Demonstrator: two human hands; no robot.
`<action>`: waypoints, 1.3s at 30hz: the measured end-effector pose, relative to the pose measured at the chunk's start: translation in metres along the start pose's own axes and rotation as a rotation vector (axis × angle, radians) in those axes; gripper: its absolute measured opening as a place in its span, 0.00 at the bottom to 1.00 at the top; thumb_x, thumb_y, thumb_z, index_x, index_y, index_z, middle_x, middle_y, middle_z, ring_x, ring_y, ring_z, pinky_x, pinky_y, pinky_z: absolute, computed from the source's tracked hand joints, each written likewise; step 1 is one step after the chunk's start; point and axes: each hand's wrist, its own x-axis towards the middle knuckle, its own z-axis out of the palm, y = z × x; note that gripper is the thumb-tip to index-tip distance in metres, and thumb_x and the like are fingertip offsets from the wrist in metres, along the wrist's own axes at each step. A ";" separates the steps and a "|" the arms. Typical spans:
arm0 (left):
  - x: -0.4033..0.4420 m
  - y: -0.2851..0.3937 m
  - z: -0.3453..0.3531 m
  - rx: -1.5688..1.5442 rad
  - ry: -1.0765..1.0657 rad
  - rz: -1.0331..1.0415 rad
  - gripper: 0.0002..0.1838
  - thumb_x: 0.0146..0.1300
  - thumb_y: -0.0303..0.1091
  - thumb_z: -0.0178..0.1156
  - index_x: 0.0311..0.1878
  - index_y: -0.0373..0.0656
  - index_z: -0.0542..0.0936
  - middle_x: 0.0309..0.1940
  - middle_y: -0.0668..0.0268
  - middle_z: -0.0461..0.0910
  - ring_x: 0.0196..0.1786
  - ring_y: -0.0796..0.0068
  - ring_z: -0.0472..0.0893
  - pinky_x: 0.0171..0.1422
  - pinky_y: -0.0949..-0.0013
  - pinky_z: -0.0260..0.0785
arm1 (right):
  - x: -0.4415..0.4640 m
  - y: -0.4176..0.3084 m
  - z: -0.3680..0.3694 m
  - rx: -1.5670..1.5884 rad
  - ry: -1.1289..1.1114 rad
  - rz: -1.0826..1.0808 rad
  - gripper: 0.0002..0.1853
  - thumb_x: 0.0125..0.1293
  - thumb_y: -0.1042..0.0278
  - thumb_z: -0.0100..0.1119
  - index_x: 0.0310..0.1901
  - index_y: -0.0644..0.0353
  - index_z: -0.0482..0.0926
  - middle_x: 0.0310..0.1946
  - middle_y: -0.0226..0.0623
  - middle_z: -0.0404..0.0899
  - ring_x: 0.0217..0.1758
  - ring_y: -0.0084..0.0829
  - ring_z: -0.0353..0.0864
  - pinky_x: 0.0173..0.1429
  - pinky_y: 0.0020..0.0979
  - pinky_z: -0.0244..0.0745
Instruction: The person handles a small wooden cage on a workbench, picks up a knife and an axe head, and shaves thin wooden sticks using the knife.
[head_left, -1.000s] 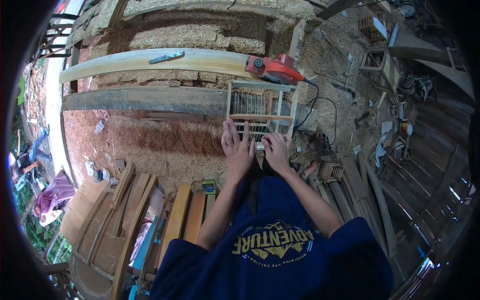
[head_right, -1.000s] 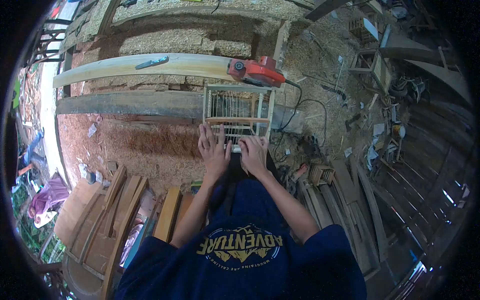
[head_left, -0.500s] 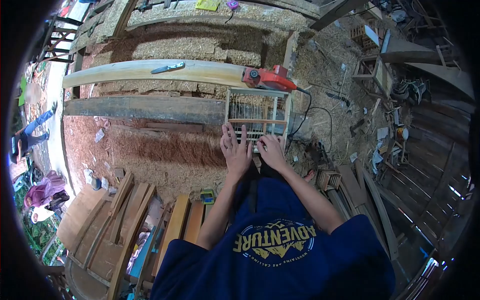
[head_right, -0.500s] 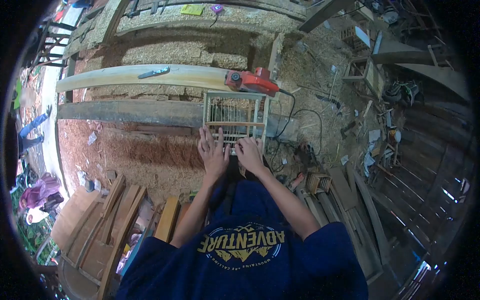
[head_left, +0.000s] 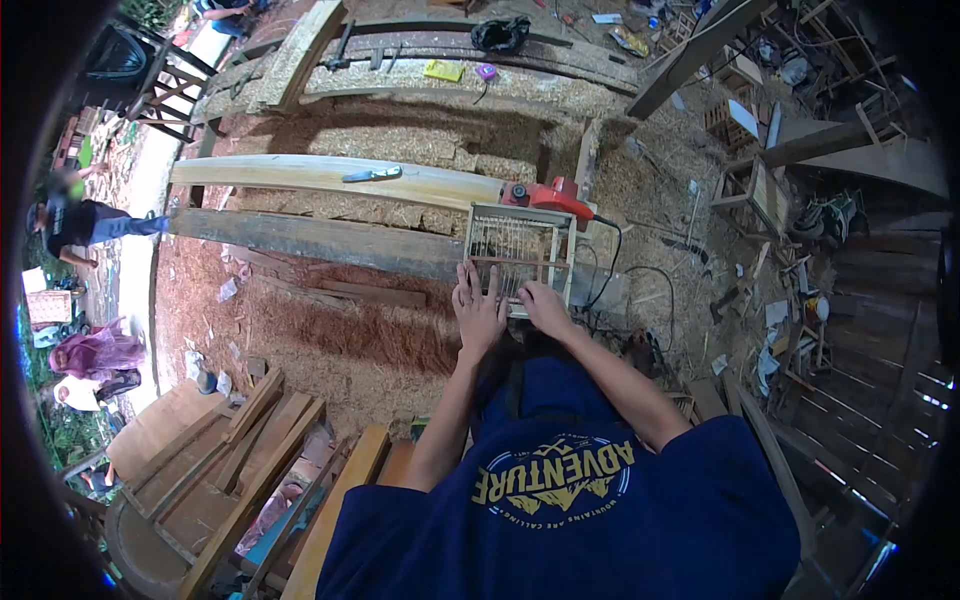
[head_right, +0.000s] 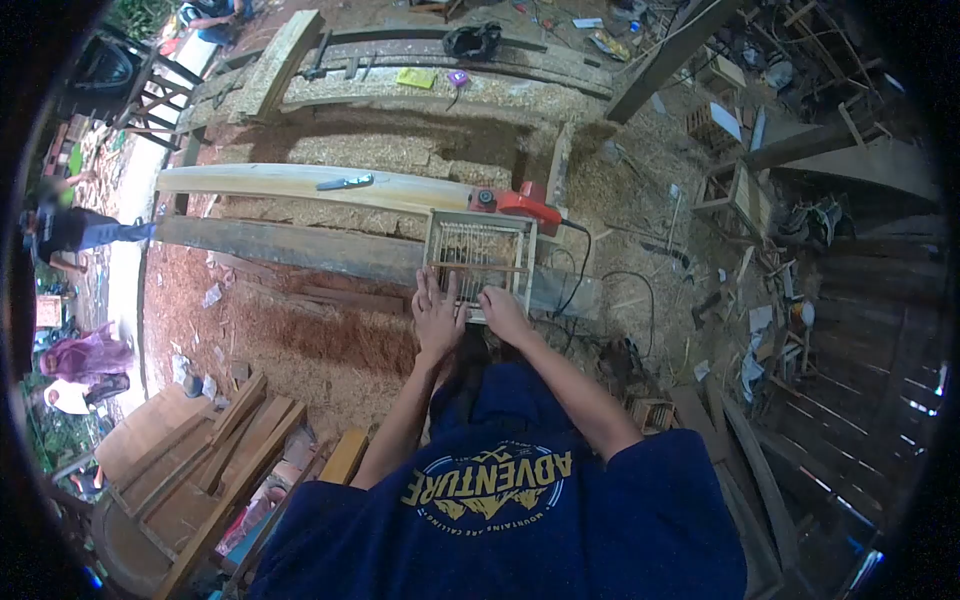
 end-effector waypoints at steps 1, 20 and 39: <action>0.003 0.000 0.000 -0.005 -0.002 0.000 0.40 0.65 0.47 0.60 0.79 0.50 0.61 0.81 0.41 0.45 0.82 0.41 0.44 0.77 0.46 0.49 | 0.005 0.002 -0.009 -0.066 -0.024 -0.046 0.10 0.71 0.63 0.54 0.41 0.60 0.77 0.37 0.47 0.79 0.46 0.51 0.79 0.49 0.51 0.73; -0.006 0.041 0.018 -0.147 0.128 -0.084 0.30 0.71 0.38 0.55 0.75 0.45 0.65 0.75 0.50 0.60 0.79 0.50 0.55 0.77 0.43 0.48 | -0.021 0.025 -0.077 -0.526 0.063 -0.444 0.39 0.57 0.60 0.70 0.72 0.41 0.67 0.69 0.39 0.66 0.73 0.42 0.63 0.72 0.51 0.59; 0.010 0.029 0.010 0.010 0.325 -0.258 0.10 0.68 0.38 0.60 0.47 0.44 0.82 0.64 0.53 0.67 0.68 0.51 0.64 0.69 0.51 0.56 | -0.026 0.023 -0.070 -0.460 0.091 -0.415 0.29 0.56 0.63 0.68 0.63 0.46 0.78 0.69 0.37 0.66 0.72 0.41 0.63 0.69 0.48 0.60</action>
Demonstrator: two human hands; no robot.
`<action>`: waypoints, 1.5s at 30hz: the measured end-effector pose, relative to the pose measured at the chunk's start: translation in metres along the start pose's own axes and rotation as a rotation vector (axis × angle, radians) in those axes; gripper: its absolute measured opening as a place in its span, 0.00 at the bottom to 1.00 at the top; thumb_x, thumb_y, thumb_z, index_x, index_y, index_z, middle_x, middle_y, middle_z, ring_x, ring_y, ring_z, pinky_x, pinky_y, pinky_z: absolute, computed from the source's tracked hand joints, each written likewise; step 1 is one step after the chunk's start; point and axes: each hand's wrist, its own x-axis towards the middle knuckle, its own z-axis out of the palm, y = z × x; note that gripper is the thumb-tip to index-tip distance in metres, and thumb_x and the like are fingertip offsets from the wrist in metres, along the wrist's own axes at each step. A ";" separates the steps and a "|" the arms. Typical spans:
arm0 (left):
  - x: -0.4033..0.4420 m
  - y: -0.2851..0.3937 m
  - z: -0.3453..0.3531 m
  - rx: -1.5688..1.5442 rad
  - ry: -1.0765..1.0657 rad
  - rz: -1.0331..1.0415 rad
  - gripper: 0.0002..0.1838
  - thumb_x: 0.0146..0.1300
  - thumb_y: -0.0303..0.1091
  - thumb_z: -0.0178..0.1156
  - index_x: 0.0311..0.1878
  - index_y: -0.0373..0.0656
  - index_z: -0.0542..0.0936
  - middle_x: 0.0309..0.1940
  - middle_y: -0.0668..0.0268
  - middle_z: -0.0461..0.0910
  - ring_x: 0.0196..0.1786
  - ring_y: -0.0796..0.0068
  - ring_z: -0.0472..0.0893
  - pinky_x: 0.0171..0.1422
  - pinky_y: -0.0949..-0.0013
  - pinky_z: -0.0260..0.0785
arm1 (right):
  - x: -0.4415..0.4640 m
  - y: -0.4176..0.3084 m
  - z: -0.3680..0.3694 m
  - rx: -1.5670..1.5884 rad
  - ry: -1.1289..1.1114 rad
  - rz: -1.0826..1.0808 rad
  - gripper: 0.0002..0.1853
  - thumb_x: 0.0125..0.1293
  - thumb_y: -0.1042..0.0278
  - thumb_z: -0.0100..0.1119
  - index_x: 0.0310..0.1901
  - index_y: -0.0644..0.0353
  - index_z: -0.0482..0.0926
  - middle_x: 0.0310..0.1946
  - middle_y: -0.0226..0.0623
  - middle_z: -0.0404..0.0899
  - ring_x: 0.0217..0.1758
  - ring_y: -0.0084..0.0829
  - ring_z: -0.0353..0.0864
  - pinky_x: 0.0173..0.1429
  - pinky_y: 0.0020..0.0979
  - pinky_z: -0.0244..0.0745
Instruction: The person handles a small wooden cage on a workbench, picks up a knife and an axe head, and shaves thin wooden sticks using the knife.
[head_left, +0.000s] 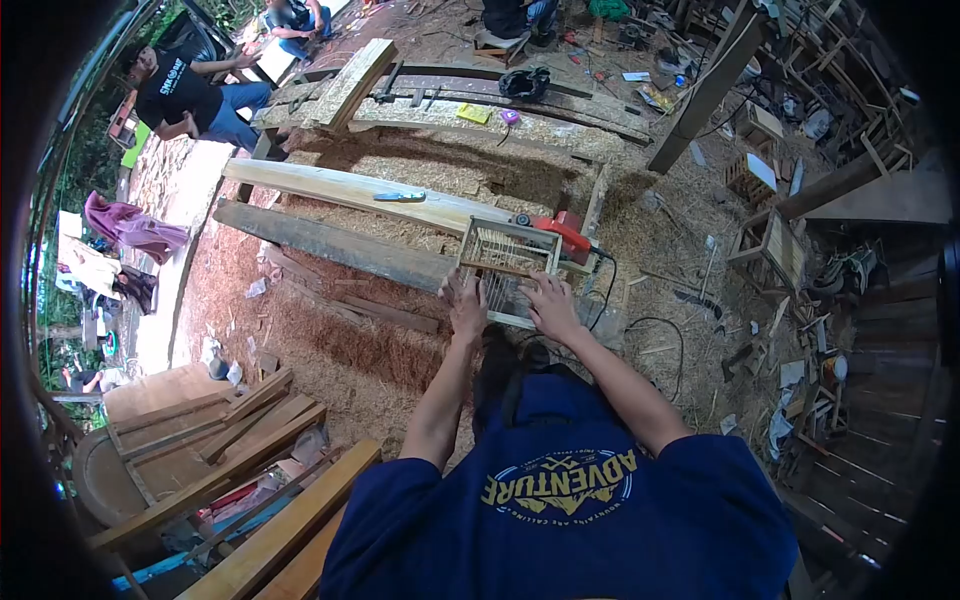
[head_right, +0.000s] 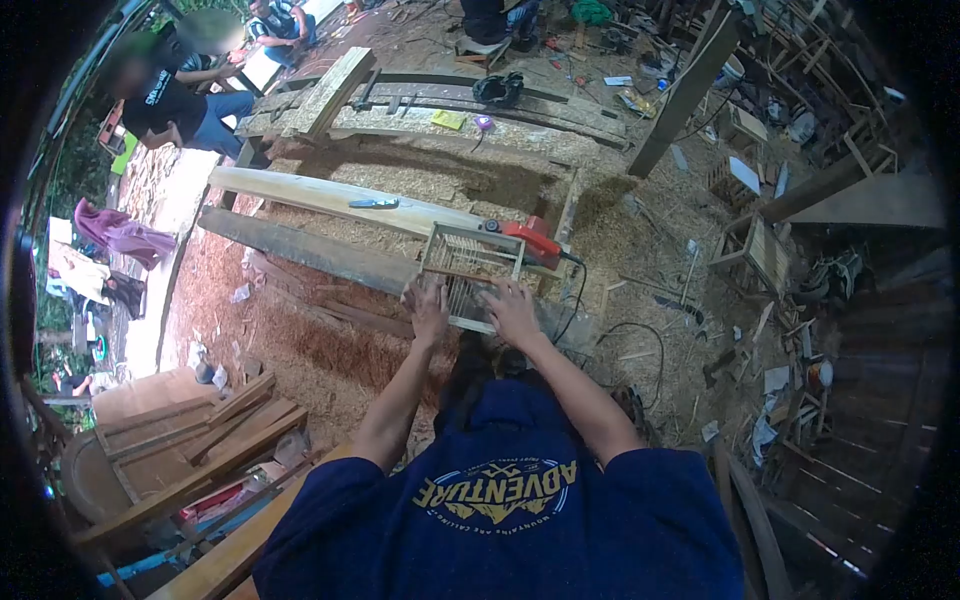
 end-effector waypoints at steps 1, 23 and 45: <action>0.002 0.000 -0.004 -0.016 0.004 0.013 0.10 0.68 0.38 0.60 0.46 0.44 0.83 0.66 0.52 0.66 0.70 0.51 0.62 0.70 0.51 0.55 | -0.001 0.000 0.001 0.005 0.010 0.000 0.29 0.56 0.64 0.68 0.63 0.46 0.78 0.69 0.38 0.66 0.72 0.42 0.63 0.69 0.48 0.60; 0.008 -0.025 0.011 -0.288 -0.162 -0.024 0.07 0.65 0.35 0.63 0.42 0.43 0.81 0.72 0.40 0.59 0.70 0.39 0.66 0.64 0.44 0.65 | 0.008 0.002 0.003 -0.112 -0.116 -0.021 0.36 0.58 0.56 0.68 0.71 0.36 0.70 0.68 0.40 0.65 0.73 0.44 0.61 0.72 0.55 0.58; 0.076 -0.033 0.008 -0.300 -0.177 0.204 0.18 0.68 0.36 0.59 0.59 0.42 0.78 0.70 0.40 0.63 0.74 0.37 0.61 0.77 0.44 0.54 | 0.080 -0.029 0.021 0.043 0.208 0.396 0.16 0.64 0.58 0.62 0.50 0.55 0.80 0.46 0.41 0.76 0.53 0.43 0.74 0.55 0.46 0.65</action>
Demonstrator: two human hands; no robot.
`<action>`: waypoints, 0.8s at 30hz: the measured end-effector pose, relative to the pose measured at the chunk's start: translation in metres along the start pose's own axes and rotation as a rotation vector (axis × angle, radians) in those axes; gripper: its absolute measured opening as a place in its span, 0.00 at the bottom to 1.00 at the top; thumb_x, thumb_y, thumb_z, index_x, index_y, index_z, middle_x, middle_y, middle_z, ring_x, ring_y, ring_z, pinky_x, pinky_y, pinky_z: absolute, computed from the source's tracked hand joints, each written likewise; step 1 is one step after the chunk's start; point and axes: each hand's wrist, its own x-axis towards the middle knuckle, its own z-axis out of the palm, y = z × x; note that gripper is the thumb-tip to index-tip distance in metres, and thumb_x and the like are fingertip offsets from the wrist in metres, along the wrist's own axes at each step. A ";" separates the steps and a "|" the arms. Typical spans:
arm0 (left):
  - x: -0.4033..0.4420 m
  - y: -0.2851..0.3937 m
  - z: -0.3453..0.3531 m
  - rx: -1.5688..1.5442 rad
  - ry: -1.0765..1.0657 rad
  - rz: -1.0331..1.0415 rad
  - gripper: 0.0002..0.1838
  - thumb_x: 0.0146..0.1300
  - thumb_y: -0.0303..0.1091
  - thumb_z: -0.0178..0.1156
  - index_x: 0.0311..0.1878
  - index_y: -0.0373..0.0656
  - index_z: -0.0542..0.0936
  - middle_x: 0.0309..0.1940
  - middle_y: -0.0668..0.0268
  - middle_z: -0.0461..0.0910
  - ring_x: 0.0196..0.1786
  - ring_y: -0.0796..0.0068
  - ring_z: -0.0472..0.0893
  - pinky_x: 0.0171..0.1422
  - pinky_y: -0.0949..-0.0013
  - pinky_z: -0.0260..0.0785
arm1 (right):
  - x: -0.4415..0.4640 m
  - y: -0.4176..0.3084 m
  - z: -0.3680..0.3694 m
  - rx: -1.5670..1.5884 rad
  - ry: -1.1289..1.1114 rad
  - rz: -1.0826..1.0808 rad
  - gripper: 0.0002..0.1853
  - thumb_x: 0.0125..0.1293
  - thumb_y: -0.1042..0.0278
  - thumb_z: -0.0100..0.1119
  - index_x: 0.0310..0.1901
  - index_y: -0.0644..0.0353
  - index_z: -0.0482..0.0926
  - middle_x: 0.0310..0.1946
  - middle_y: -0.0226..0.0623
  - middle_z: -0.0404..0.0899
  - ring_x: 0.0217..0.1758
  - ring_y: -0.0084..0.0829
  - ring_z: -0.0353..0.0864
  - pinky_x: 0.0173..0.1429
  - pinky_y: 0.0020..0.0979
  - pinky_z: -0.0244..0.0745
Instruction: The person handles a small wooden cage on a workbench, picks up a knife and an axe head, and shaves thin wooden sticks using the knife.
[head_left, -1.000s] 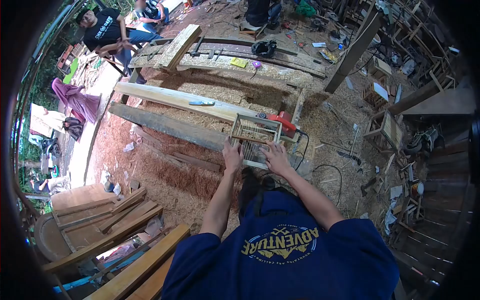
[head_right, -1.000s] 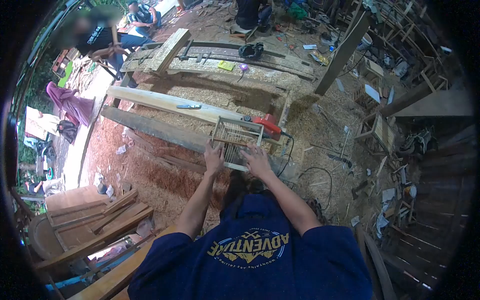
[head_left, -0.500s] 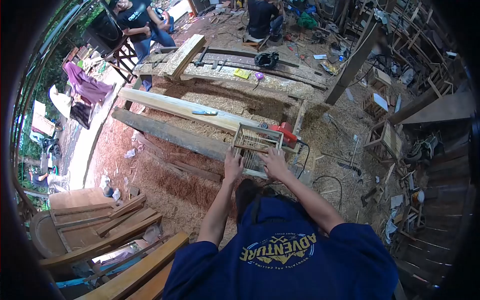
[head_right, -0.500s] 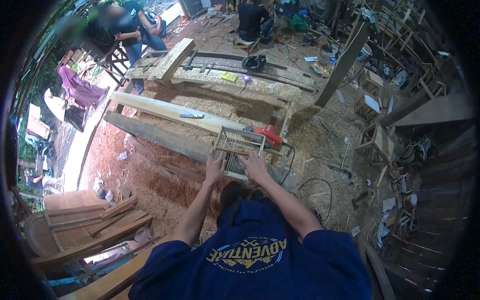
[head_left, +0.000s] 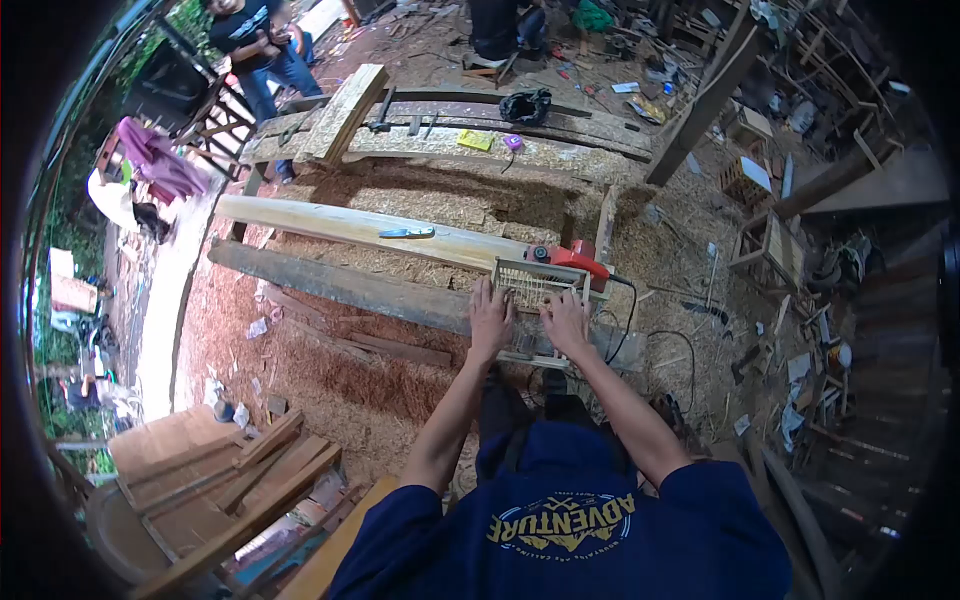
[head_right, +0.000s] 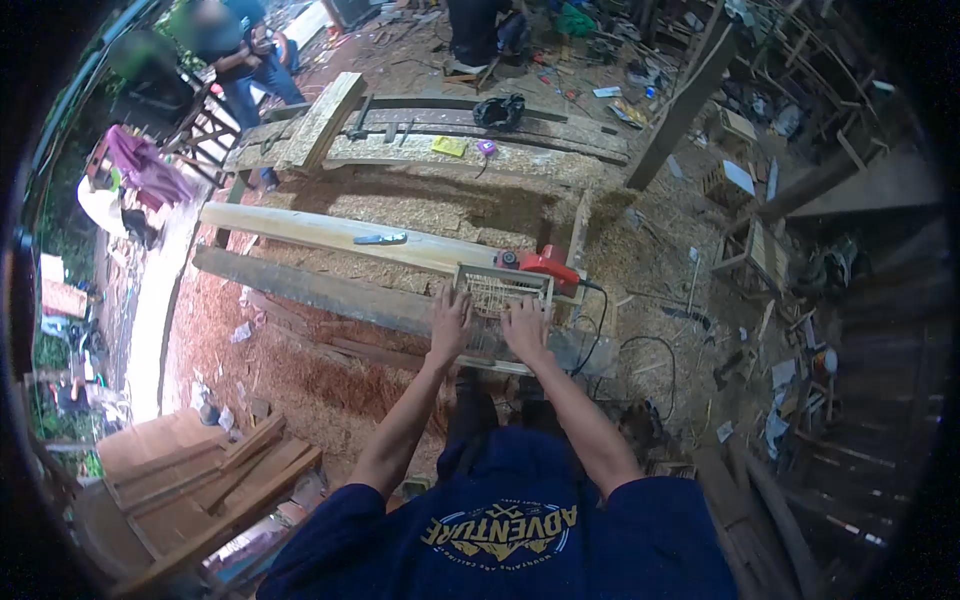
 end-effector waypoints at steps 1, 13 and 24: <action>0.004 -0.004 0.003 -0.020 -0.004 0.023 0.18 0.68 0.36 0.59 0.59 0.42 0.79 0.69 0.39 0.63 0.74 0.37 0.61 0.77 0.44 0.54 | 0.001 -0.001 0.003 -0.006 0.010 0.037 0.15 0.65 0.57 0.62 0.49 0.54 0.80 0.46 0.41 0.76 0.53 0.43 0.74 0.55 0.47 0.65; 0.013 0.008 0.003 -0.123 -0.126 -0.158 0.17 0.70 0.42 0.58 0.52 0.41 0.83 0.72 0.37 0.60 0.72 0.37 0.64 0.66 0.41 0.67 | -0.003 0.002 0.038 0.174 0.133 0.337 0.13 0.67 0.53 0.63 0.38 0.55 0.83 0.37 0.37 0.79 0.47 0.43 0.72 0.55 0.44 0.66; 0.015 0.002 0.014 -0.127 -0.196 -0.223 0.15 0.69 0.41 0.57 0.50 0.42 0.83 0.73 0.38 0.59 0.71 0.40 0.66 0.61 0.40 0.67 | -0.004 -0.004 0.044 0.108 0.124 0.401 0.10 0.64 0.56 0.62 0.35 0.53 0.83 0.38 0.35 0.79 0.49 0.42 0.72 0.57 0.45 0.61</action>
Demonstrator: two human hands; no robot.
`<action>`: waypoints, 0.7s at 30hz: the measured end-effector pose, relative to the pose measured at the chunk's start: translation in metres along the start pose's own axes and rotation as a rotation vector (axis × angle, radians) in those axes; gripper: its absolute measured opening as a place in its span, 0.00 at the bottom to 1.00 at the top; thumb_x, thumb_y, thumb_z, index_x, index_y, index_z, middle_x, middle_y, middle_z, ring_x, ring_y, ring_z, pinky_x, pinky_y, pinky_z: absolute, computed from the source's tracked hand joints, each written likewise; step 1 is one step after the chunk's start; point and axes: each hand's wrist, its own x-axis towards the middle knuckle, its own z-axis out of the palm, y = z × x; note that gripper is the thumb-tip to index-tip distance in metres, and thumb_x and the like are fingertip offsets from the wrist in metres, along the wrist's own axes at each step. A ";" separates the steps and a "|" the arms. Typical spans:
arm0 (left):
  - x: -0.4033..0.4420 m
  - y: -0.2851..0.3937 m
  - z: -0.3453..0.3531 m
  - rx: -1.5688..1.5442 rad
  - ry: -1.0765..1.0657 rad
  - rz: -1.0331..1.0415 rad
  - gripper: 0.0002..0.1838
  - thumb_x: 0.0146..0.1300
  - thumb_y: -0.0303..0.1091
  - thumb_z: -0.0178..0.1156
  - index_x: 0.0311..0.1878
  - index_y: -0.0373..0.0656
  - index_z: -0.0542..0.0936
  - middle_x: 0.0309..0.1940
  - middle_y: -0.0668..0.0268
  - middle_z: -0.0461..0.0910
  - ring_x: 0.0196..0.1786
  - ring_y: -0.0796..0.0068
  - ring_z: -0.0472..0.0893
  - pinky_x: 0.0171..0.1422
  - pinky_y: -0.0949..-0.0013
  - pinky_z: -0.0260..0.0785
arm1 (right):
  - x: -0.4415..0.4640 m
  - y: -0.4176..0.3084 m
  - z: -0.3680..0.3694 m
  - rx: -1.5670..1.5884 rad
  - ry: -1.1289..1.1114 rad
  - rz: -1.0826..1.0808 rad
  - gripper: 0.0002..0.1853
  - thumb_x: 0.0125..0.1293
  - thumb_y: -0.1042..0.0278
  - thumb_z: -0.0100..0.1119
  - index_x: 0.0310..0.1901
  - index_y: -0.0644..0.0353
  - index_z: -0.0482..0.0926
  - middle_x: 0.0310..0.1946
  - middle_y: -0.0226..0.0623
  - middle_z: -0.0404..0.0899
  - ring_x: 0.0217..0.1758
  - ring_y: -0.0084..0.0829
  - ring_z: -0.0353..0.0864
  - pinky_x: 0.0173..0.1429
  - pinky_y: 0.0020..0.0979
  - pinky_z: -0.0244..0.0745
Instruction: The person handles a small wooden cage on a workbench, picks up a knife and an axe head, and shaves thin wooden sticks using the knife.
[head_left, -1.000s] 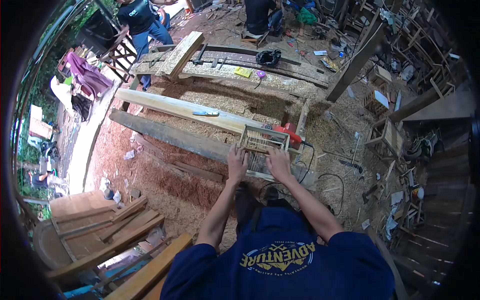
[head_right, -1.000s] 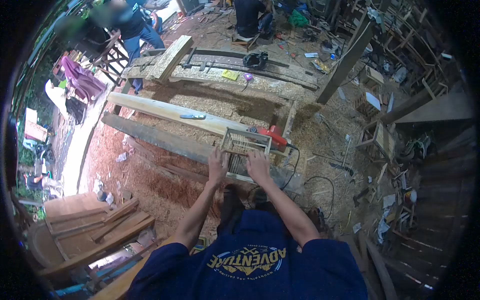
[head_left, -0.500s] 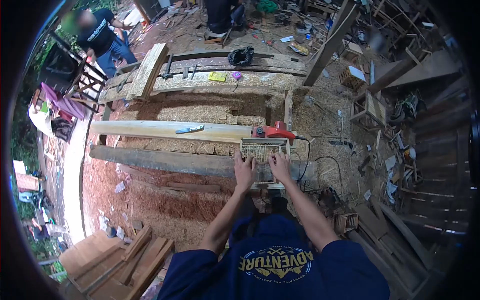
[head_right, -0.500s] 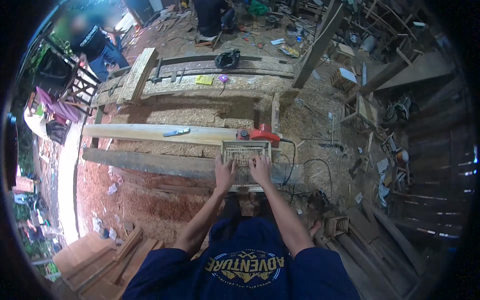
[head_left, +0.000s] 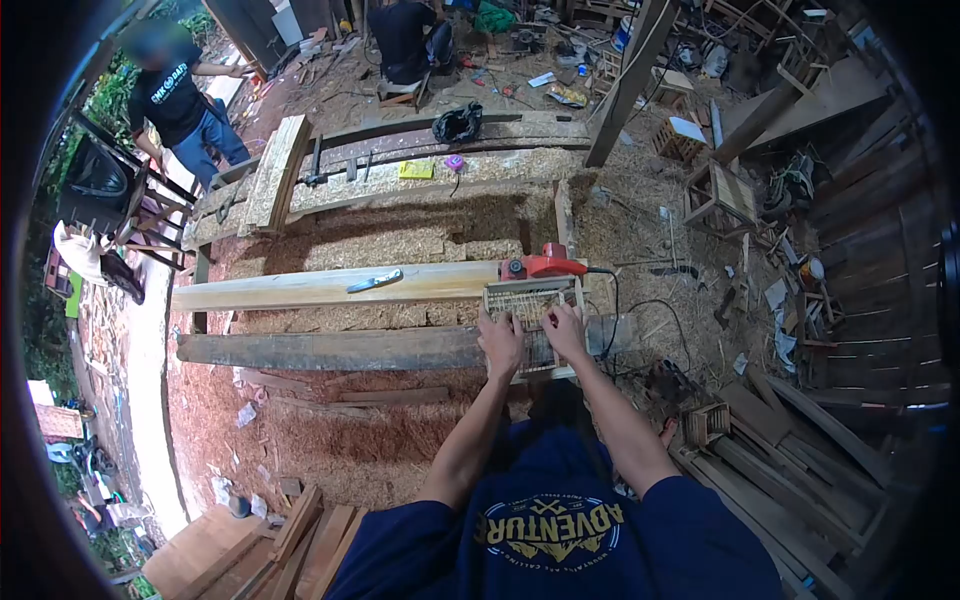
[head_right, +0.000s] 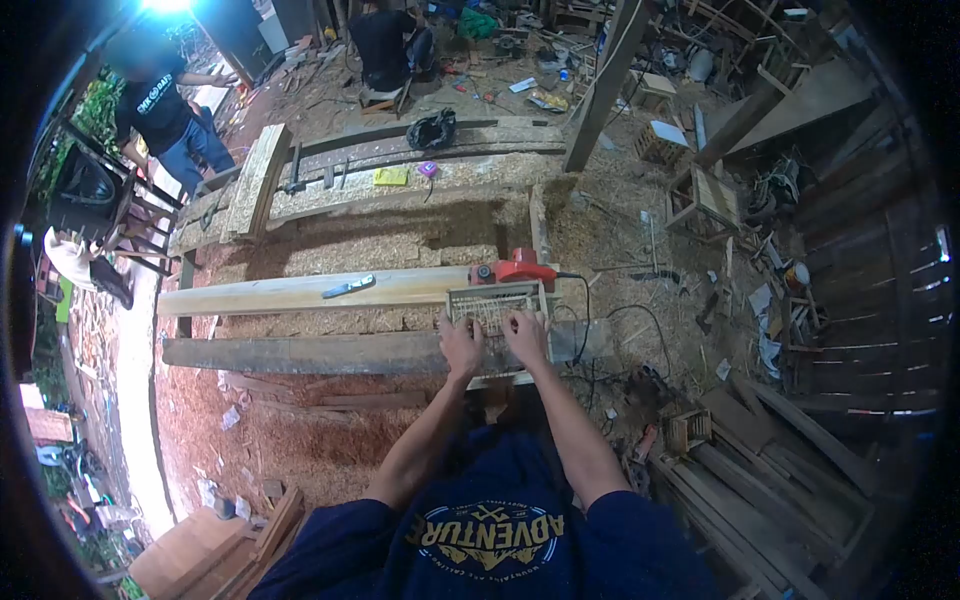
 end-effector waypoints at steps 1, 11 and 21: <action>0.002 -0.003 0.002 -0.004 0.002 0.002 0.14 0.69 0.41 0.58 0.49 0.43 0.84 0.73 0.39 0.60 0.70 0.40 0.67 0.63 0.42 0.68 | 0.000 0.000 0.000 -0.013 0.006 0.000 0.10 0.65 0.56 0.62 0.35 0.53 0.83 0.38 0.34 0.79 0.49 0.42 0.72 0.57 0.45 0.62; -0.026 -0.006 -0.048 -0.254 -0.033 0.102 0.23 0.69 0.37 0.61 0.67 0.45 0.76 0.77 0.41 0.55 0.71 0.39 0.69 0.70 0.52 0.66 | -0.012 0.007 -0.042 -0.109 0.074 -0.191 0.19 0.66 0.60 0.62 0.58 0.53 0.77 0.66 0.53 0.60 0.69 0.55 0.62 0.74 0.50 0.54; -0.020 -0.010 -0.038 -0.446 -0.005 -0.297 0.31 0.72 0.55 0.57 0.67 0.41 0.74 0.51 0.45 0.84 0.55 0.48 0.83 0.59 0.56 0.73 | 0.007 -0.003 -0.074 0.046 -0.148 -0.268 0.20 0.66 0.63 0.61 0.60 0.52 0.80 0.59 0.41 0.75 0.65 0.49 0.66 0.72 0.47 0.62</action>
